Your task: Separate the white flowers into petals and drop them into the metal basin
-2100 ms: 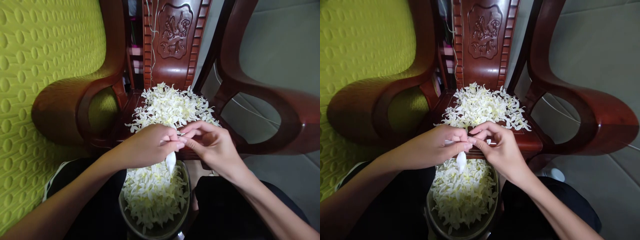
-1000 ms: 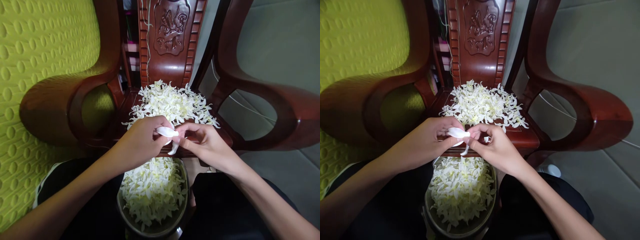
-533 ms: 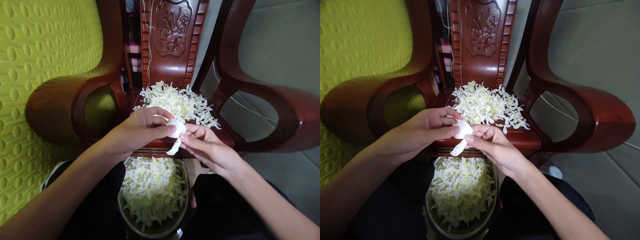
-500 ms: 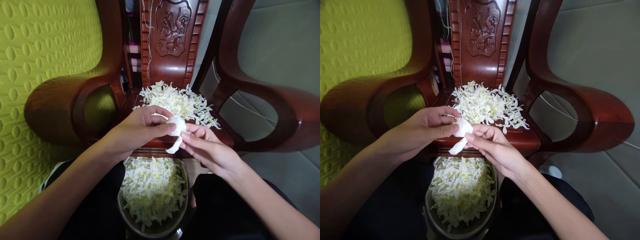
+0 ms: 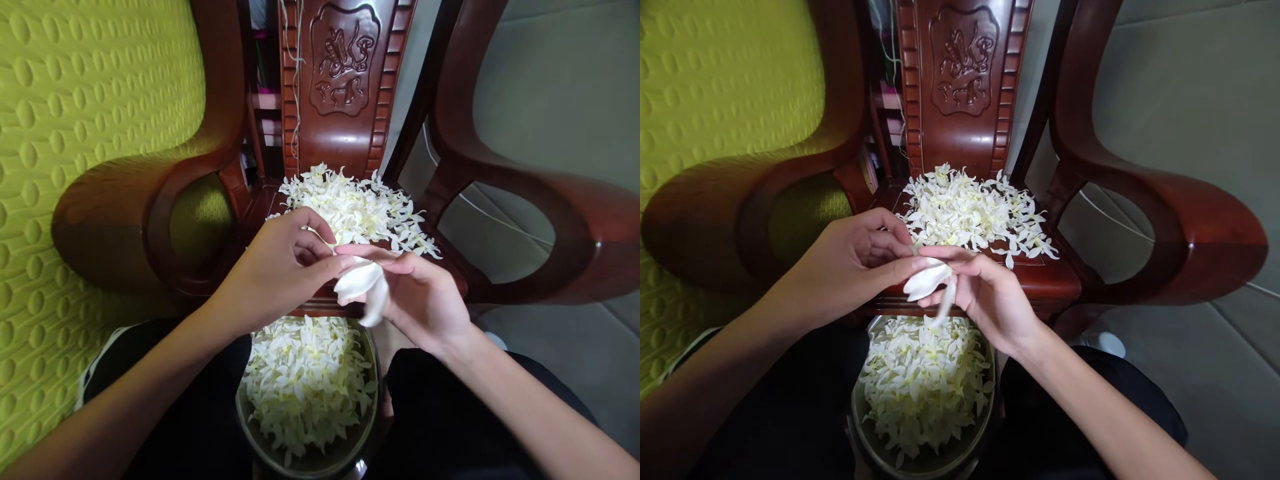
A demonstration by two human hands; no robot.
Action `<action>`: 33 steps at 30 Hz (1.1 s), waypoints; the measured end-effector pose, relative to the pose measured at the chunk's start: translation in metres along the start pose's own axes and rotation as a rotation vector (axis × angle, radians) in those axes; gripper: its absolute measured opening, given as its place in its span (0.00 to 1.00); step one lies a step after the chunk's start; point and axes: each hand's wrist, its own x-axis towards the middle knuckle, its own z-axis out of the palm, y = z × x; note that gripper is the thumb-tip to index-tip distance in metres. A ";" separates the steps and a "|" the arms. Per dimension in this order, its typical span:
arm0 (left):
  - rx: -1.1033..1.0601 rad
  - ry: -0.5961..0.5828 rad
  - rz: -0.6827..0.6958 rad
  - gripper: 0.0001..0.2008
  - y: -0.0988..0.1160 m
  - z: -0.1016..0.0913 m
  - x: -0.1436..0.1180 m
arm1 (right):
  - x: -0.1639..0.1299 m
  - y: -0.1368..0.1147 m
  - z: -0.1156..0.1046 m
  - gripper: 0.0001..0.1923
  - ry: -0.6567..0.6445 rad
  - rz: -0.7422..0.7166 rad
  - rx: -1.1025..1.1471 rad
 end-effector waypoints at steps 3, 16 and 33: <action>0.090 0.094 0.034 0.08 -0.001 -0.001 0.000 | 0.001 0.003 0.001 0.15 0.039 -0.056 -0.176; -0.097 -0.133 0.020 0.08 0.000 -0.004 0.002 | 0.004 0.004 -0.005 0.06 0.111 -0.076 -0.333; 0.550 0.060 0.344 0.07 0.000 0.004 -0.012 | 0.004 0.006 -0.006 0.06 0.105 -0.074 -0.426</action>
